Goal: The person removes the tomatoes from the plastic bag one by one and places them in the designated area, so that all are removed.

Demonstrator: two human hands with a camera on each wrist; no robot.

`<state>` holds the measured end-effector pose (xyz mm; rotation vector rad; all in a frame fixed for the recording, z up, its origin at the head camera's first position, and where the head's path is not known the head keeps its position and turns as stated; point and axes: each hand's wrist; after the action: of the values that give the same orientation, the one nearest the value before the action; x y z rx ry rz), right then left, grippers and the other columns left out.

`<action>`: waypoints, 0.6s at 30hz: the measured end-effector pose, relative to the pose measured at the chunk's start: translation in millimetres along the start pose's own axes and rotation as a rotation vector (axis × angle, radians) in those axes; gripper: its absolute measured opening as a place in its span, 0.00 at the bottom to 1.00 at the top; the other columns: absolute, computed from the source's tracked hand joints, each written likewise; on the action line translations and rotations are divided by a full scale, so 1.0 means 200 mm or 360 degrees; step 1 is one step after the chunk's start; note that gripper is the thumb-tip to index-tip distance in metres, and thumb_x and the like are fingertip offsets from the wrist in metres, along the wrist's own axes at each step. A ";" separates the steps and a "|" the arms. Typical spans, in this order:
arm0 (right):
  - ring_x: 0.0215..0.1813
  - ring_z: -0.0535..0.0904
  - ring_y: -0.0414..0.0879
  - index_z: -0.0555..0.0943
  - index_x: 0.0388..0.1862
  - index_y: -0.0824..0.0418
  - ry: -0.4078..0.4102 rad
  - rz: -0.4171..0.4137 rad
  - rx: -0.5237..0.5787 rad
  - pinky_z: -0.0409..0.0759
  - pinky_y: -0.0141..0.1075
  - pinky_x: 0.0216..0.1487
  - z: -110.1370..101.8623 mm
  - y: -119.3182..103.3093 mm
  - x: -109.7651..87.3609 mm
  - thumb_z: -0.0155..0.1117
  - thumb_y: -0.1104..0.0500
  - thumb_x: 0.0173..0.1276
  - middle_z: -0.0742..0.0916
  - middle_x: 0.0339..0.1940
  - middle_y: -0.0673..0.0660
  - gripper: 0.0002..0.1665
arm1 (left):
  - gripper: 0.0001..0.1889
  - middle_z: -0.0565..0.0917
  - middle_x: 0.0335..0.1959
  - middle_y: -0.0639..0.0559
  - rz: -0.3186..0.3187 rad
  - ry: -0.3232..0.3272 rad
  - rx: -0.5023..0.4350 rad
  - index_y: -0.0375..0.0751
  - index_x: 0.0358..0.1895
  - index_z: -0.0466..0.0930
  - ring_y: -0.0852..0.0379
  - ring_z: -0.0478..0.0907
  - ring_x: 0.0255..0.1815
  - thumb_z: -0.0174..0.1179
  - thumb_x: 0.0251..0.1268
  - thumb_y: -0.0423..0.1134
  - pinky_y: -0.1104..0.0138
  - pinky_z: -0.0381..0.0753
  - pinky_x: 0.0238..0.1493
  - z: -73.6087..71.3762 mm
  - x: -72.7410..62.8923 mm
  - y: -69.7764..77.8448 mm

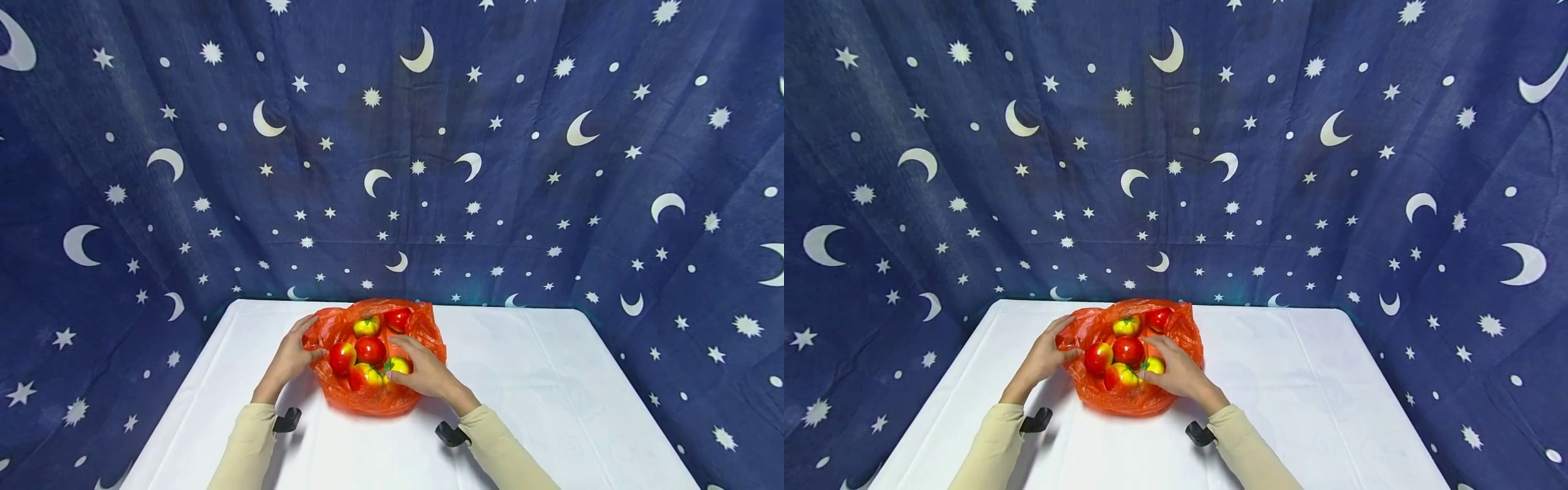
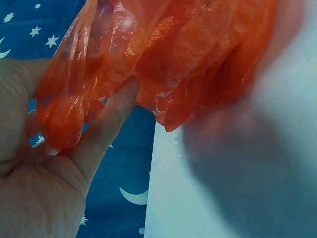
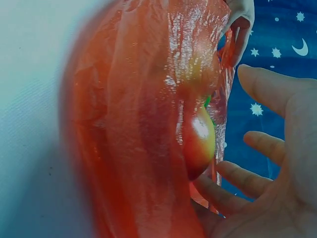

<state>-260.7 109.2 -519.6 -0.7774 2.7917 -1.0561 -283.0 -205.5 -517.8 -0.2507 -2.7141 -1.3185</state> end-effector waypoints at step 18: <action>0.72 0.71 0.56 0.70 0.71 0.53 0.0009 0.0078 0.0027 0.70 0.55 0.71 0.06 0.07 0.01 0.76 0.47 0.56 0.76 0.70 0.54 0.44 | 0.44 0.59 0.76 0.39 -0.0074 -0.0066 0.0009 0.34 0.74 0.60 0.34 0.55 0.77 0.71 0.51 0.28 0.43 0.54 0.77 0.00 -0.01 0.00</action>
<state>-266.2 109.1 -536.9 -0.7018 2.7874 -1.0746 -280.8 -204.8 -518.4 -0.2182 -2.7738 -1.3323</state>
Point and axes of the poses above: each hand's wrist, its own x-axis towards the middle knuckle, its own z-axis out of the palm, y = z × x
